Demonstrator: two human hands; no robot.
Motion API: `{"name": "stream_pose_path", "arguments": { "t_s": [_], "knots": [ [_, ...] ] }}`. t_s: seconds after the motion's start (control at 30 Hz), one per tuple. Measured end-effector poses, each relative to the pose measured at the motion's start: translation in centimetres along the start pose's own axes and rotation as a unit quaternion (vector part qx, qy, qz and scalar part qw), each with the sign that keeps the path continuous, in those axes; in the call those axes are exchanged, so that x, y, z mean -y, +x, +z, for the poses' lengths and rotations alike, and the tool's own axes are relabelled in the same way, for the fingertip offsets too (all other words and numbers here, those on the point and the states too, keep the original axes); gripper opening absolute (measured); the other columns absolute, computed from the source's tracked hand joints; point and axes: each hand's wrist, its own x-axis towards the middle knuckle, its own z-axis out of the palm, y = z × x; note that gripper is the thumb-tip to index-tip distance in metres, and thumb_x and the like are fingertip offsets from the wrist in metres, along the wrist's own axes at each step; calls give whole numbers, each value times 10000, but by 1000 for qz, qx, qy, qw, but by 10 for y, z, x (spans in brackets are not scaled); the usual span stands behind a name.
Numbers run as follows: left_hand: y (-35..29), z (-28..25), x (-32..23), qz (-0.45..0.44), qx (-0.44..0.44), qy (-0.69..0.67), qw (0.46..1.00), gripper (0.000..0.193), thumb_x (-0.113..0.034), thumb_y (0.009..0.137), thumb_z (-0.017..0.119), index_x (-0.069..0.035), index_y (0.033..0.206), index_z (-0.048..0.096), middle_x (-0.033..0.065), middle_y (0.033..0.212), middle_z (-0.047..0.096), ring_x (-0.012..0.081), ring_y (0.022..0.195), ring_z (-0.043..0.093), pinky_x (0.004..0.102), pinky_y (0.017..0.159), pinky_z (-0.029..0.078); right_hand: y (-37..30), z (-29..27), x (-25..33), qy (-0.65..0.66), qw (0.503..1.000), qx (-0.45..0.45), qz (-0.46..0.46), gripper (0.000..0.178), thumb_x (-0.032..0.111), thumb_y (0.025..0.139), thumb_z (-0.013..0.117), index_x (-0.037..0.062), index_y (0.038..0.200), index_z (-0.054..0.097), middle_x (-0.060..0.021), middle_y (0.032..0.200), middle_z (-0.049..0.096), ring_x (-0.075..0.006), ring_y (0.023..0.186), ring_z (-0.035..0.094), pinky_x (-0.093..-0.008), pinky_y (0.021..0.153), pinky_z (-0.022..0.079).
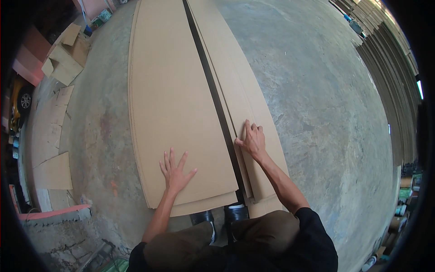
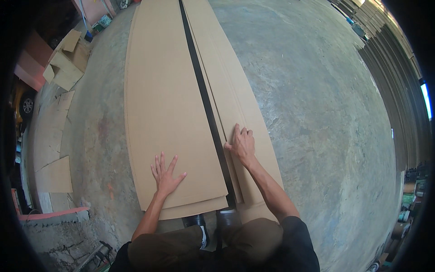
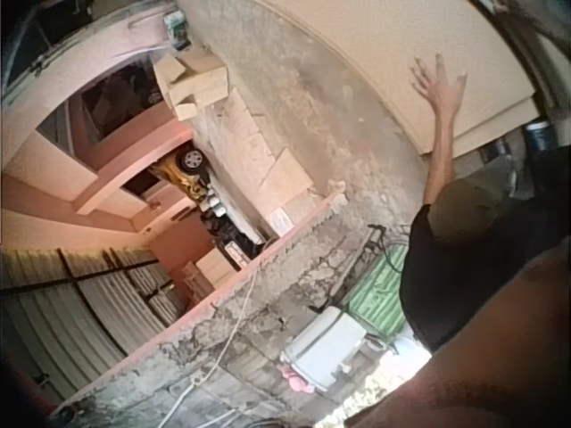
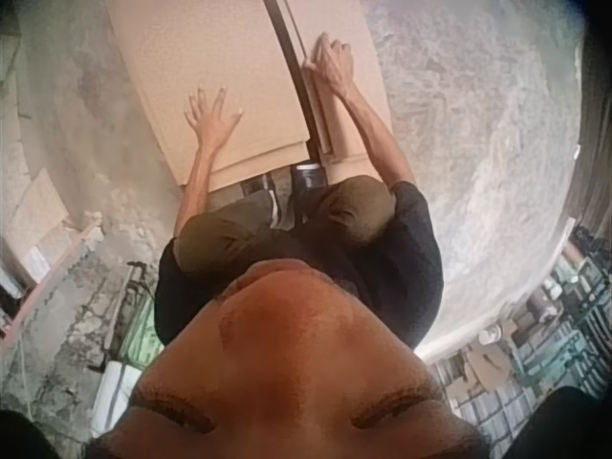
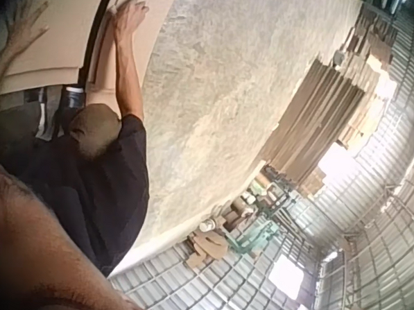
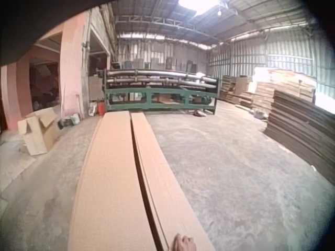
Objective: The person arranges two long sheets of cardboard on the floor and repeatedly places additional sheets on top of them, building two parallel stacks. The person uses both hands to align and smooth the cardboard sheets during the stacking process.
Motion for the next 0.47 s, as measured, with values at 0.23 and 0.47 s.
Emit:
{"name": "stream_pose_path", "arguments": {
  "t_s": [0.23, 0.47],
  "knots": [
    [0, 1, -1, -1, -3, -5, 1000, 907, -657, 867, 779, -346, 1660, 468, 207, 1815, 91, 480, 1662, 13, 786, 1241, 49, 6, -2, -10, 0, 999, 29, -16, 992, 484, 764, 854, -48, 1514, 482, -278, 1092, 715, -451, 1023, 665, -516, 856, 600],
    [0, 2, 0, 1, -7, -4, 1000, 911, -656, 867, 779, -349, 1663, 460, 197, 1820, 81, 479, 1662, 31, 786, 1242, 43, 7, -3, -13, -20, 998, 39, -42, 910, 480, 786, 822, -28, 1469, 499, -292, 1093, 717, -456, 1041, 662, -519, 881, 604]
  ]
}}
